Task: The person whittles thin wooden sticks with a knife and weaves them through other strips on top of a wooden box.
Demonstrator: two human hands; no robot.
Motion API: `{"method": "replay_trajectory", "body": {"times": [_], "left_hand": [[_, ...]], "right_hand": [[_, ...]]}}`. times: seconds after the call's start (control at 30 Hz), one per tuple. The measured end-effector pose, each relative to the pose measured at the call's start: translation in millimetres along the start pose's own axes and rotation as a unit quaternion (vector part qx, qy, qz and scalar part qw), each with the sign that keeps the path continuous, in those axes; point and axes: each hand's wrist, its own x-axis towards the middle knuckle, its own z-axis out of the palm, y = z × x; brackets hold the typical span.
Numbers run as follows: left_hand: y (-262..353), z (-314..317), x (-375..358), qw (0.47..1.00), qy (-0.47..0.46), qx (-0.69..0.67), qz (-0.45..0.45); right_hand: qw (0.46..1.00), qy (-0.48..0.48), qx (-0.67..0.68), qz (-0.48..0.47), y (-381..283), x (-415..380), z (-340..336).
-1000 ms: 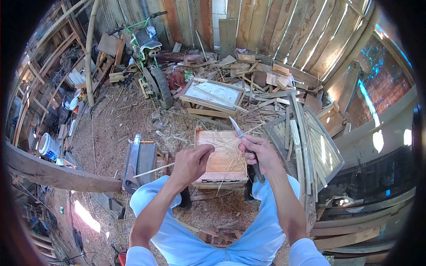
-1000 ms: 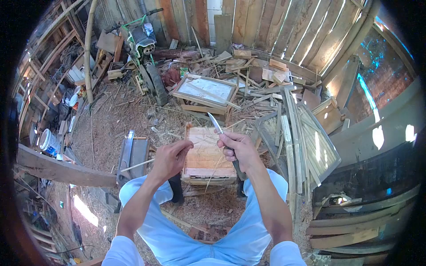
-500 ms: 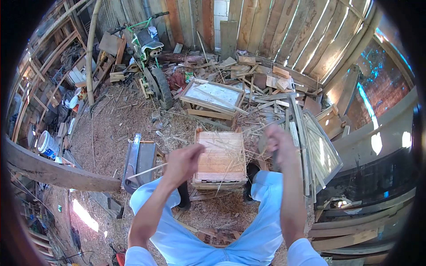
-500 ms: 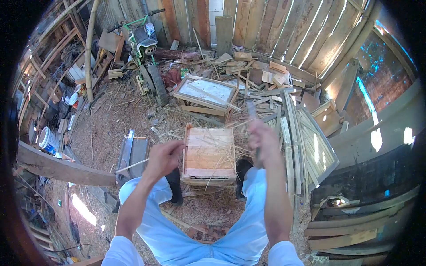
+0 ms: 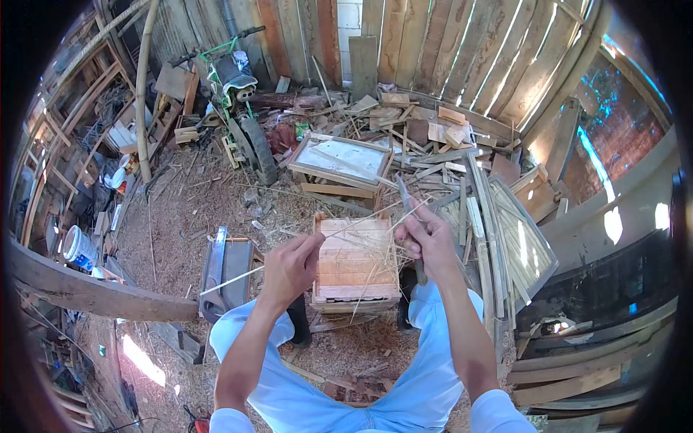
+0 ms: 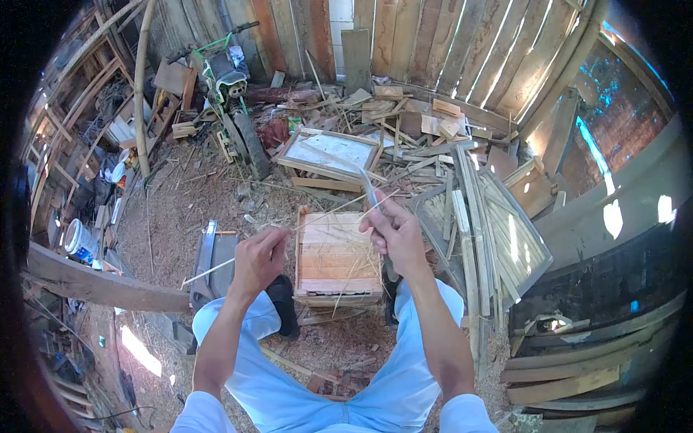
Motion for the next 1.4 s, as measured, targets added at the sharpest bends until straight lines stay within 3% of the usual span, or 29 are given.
{"method": "replay_trajectory", "body": {"times": [0.3, 0.47, 0.6, 0.7, 0.77, 0.87, 0.97, 1.03, 1.1, 1.13, 1.17, 1.23, 1.4], "left_hand": [[15.6, 6.1, 0.7, 0.997, -0.009, 0.041, 0.062], [18.5, -1.1, 0.0, 0.996, -0.016, 0.059, 0.072], [4.8, -3.8, -4.9, 0.994, 0.019, 0.063, 0.086], [0.0, -0.9, -4.4, 0.994, 0.036, 0.055, 0.09], [2.9, 2.0, -2.2, 0.995, 0.025, 0.053, 0.084], [6.8, 5.6, 0.7, 0.999, 0.007, 0.033, 0.034], [-2.8, 11.0, 1.6, 0.998, 0.046, 0.028, 0.02], [-5.0, 13.7, 3.5, 0.996, 0.083, 0.006, 0.025], [0.9, 15.8, 5.5, 0.997, 0.07, -0.01, 0.014], [4.7, 17.6, 5.6, 0.998, 0.052, -0.027, 0.004], [7.7, 20.7, 4.8, 0.998, 0.049, -0.028, 0.004], [14.7, 26.6, 2.8, 0.999, 0.022, -0.029, 0.015], [23.7, 28.1, -2.2, 0.999, -0.02, -0.05, 0.008]], "right_hand": [[0.99, -0.123, -0.04, 0.054, 7.7, -6.0, 18.0], [0.986, -0.081, 0.088, 0.115, 1.7, -7.3, 18.5], [0.984, -0.008, 0.16, 0.082, -10.9, 3.9, -20.5], [0.986, -0.012, 0.133, 0.1, -11.4, -0.9, -19.5], [0.988, -0.04, 0.122, 0.091, -4.3, -6.4, -2.4], [0.988, 0.011, 0.144, 0.059, 1.4, -4.4, 7.3], [0.973, 0.046, 0.225, 0.008, 1.4, 2.2, -4.8], [0.983, 0.038, 0.181, -0.018, -6.0, -3.1, 2.5], [0.996, 0.009, -0.033, 0.084, -5.4, -10.2, 21.2], [0.992, -0.019, -0.077, 0.099, 0.4, -12.8, 32.7], [0.992, -0.015, -0.076, 0.101, 7.9, -15.2, 40.7], [0.99, -0.1, -0.029, 0.099, 21.5, -17.3, 50.5], [0.975, -0.121, 0.072, 0.172, 20.0, -16.0, 50.0]]}}
